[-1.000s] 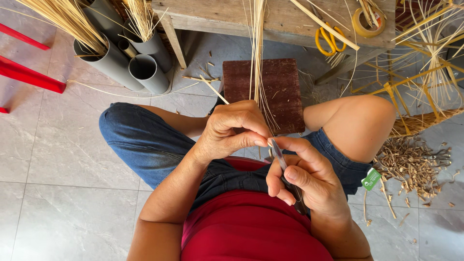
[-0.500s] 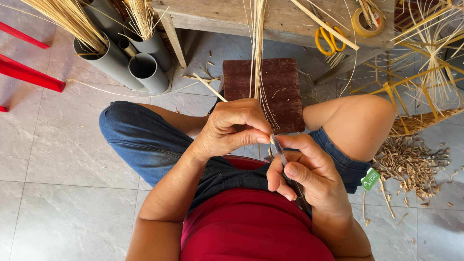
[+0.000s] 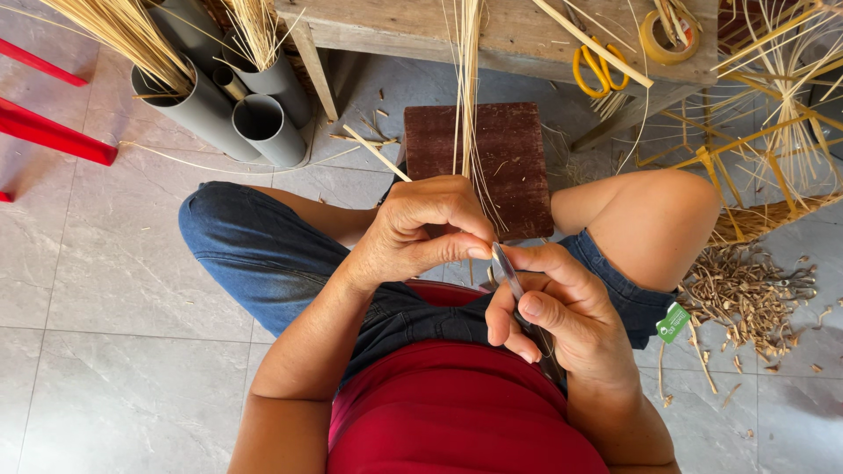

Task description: The person sits on a stool and splits dried rattan stems into thin strips, using a small knife to shave and separate the strands and scissors to trim pieces. They pull strips free, set finished strands aside, and gather the split material on a board on their lap.

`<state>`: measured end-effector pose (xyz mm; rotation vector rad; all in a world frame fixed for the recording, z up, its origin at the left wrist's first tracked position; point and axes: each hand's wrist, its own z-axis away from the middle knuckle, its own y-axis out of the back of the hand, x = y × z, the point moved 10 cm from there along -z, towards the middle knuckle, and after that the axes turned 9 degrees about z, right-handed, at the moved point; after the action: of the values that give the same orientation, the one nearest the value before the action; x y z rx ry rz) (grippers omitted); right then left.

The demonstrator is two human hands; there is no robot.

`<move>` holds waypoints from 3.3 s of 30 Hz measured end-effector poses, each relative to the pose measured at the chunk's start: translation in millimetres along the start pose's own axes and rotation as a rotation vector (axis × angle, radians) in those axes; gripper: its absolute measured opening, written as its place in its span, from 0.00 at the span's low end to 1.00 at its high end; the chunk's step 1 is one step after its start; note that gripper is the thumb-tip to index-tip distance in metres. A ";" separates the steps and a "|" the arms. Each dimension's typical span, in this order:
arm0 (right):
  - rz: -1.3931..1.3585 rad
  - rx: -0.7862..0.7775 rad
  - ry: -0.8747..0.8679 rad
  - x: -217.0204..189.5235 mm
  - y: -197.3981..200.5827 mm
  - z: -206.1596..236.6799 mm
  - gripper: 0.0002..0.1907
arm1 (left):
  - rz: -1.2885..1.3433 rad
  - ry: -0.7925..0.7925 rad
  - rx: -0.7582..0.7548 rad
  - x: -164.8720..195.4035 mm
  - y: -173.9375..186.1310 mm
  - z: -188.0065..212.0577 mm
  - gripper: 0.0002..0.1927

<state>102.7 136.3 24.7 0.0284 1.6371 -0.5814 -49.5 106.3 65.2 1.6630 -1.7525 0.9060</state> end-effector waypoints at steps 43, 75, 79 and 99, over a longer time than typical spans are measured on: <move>-0.014 -0.010 0.060 -4.1 0.4 2.3 0.21 | -0.053 -0.045 0.003 11.8 -7.9 -1.7 0.06; -0.038 0.027 0.040 -1.8 4.9 3.7 0.19 | -0.111 -0.047 -0.012 14.5 -9.9 -3.6 0.06; -0.039 0.020 0.046 -2.6 4.6 4.0 0.18 | -0.109 -0.051 -0.025 15.7 -11.2 -3.3 0.06; -0.158 0.024 0.052 0.5 4.7 -1.6 0.13 | -0.157 -0.039 -0.008 18.9 -14.6 -2.9 0.06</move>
<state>102.7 140.8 22.6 -0.0693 1.6932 -0.7266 -36.5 96.7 83.1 1.7953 -1.6225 0.7990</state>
